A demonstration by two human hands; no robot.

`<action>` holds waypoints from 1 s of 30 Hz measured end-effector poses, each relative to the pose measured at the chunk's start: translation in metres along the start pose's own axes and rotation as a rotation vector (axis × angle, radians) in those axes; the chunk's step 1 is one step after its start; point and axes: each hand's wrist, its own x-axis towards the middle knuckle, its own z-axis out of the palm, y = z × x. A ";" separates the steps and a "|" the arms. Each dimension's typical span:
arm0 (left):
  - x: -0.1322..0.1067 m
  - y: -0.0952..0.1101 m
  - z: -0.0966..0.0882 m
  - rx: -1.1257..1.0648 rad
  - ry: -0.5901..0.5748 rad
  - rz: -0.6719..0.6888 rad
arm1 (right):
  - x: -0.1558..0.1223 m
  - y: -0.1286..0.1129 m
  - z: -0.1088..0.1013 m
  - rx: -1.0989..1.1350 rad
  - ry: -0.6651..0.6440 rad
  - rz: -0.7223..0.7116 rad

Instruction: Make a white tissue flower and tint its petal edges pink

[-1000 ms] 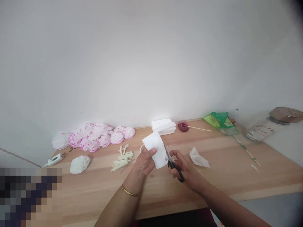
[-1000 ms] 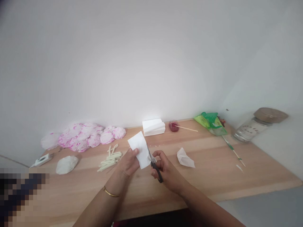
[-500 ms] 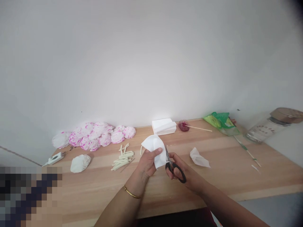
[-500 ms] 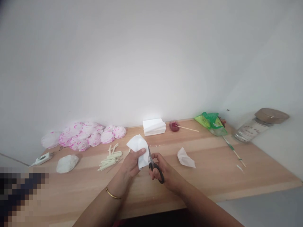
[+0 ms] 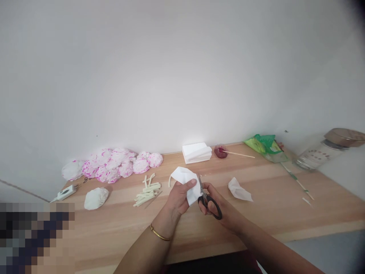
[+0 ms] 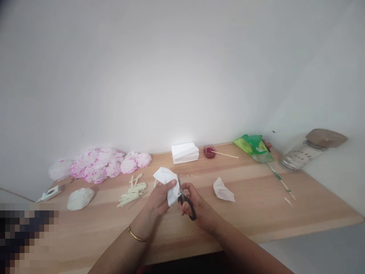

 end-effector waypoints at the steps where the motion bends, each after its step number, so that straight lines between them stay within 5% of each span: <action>1: 0.000 0.000 0.000 0.001 0.013 0.004 | 0.000 0.000 0.000 -0.002 0.016 -0.002; 10: 0.000 -0.001 0.002 -0.004 0.074 0.035 | -0.002 0.010 -0.002 0.014 0.107 0.027; 16: 0.000 -0.003 -0.001 0.004 -0.070 -0.017 | -0.002 0.003 0.000 -0.043 -0.001 -0.033; 22: -0.001 -0.006 -0.001 0.051 -0.176 -0.050 | -0.002 0.010 -0.001 -0.057 0.029 -0.054; 30: -0.002 -0.004 0.002 0.019 0.002 -0.013 | -0.003 0.009 0.001 -0.006 0.090 -0.040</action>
